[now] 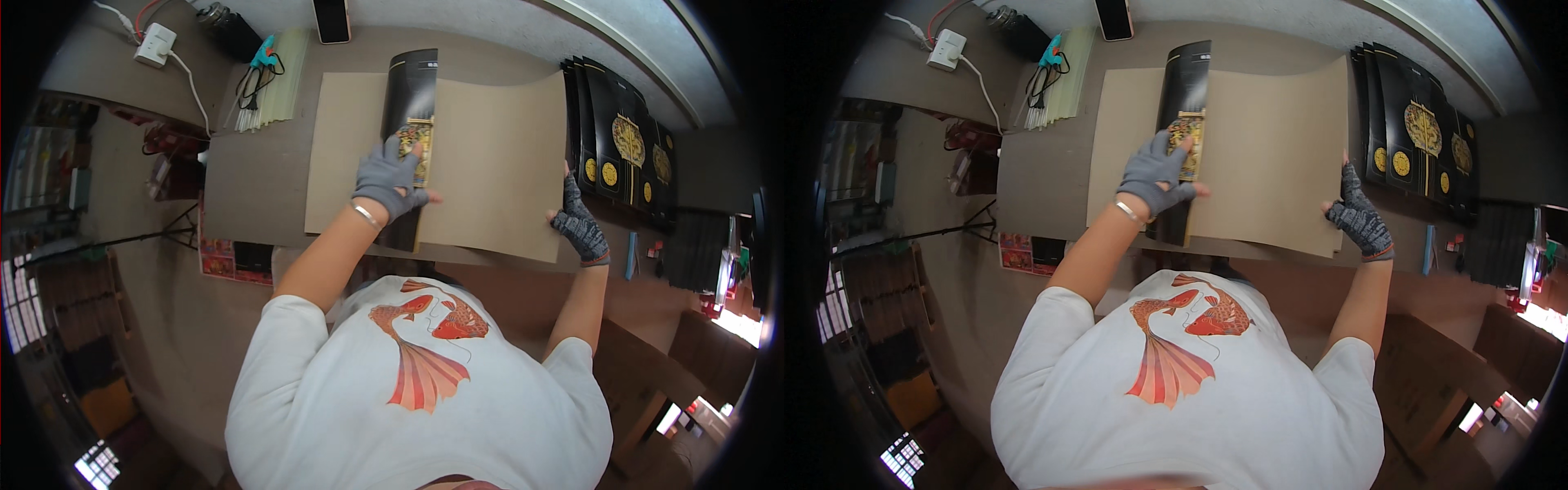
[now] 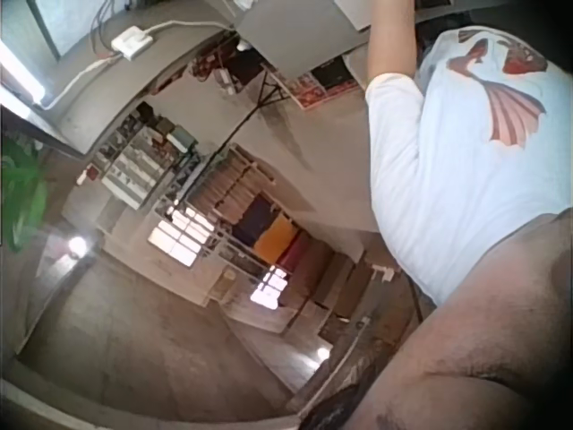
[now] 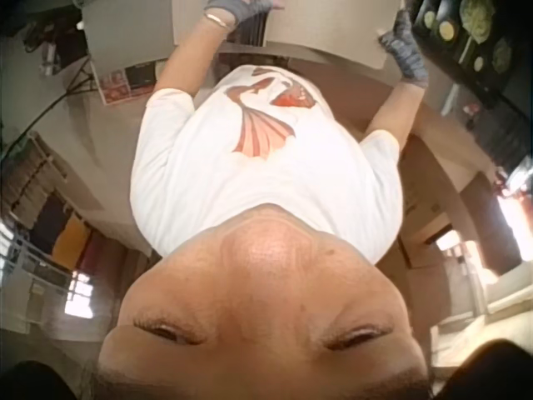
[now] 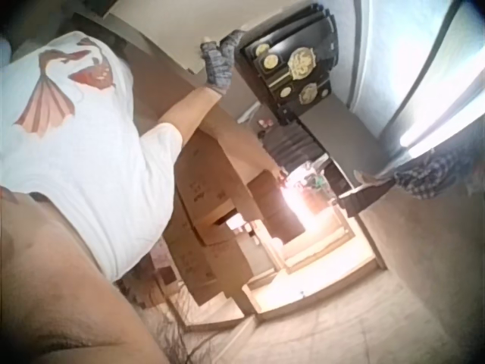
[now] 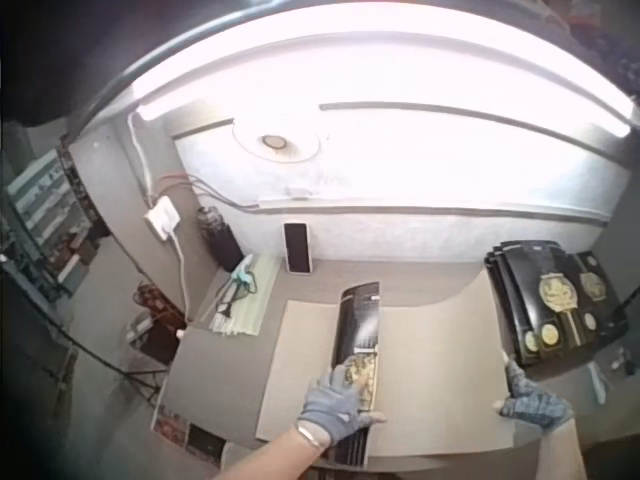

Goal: Fold flat printed cardboard sheets into product packaging boxes and stack them.

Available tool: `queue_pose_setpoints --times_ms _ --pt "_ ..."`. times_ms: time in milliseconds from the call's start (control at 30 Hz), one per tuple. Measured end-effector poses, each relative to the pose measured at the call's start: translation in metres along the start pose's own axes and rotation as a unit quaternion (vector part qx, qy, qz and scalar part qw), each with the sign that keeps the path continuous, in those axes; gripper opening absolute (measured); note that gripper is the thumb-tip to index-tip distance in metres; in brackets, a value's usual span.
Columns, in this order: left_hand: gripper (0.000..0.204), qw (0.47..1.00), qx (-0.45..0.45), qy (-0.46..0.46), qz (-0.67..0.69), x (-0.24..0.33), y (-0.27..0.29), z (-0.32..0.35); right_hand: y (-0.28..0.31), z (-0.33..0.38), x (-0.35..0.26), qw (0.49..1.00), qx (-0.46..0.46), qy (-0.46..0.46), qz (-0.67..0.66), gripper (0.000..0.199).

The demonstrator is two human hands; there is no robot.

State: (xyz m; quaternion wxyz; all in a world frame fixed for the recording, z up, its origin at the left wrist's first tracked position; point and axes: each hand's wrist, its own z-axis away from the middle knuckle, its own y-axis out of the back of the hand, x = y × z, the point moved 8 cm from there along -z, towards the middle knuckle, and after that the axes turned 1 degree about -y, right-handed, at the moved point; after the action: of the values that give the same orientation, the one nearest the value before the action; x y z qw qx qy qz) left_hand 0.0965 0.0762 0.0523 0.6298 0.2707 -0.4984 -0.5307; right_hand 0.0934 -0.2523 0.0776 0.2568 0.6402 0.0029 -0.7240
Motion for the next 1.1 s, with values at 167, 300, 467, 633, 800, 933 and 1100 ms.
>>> queue_pose_setpoints --times_ms 167,300,467,633,800,933,1100 --pt "0.086 0.982 0.074 -0.105 -0.141 -0.007 -0.040 -0.059 0.010 -0.041 0.002 0.973 0.173 0.056 -0.145 0.050" --pt "0.092 0.948 0.143 -0.270 -0.093 0.035 -0.083 -0.087 0.124 -0.028 0.160 0.957 0.274 0.031 -0.089 0.036" --pt "0.118 0.915 0.205 -0.339 -0.072 -0.034 -0.081 -0.069 -0.026 -0.086 0.052 0.961 0.269 0.015 -0.059 0.076" --pt "0.139 0.967 0.006 -0.175 -0.187 -0.008 -0.078 -0.070 -0.012 -0.088 0.048 0.952 0.299 0.040 -0.057 0.067" --pt "0.141 0.966 0.000 -0.165 -0.200 -0.002 -0.072 -0.074 -0.012 -0.085 0.041 0.946 0.299 0.082 -0.096 0.060" --pt "0.133 0.948 0.106 -0.254 -0.161 -0.037 -0.085 -0.070 -0.027 -0.087 0.046 0.950 0.286 0.104 -0.067 0.064" --pt "0.123 0.948 0.124 -0.273 -0.106 -0.023 -0.081 -0.068 -0.020 -0.072 0.019 0.940 0.287 0.162 0.088 0.057"
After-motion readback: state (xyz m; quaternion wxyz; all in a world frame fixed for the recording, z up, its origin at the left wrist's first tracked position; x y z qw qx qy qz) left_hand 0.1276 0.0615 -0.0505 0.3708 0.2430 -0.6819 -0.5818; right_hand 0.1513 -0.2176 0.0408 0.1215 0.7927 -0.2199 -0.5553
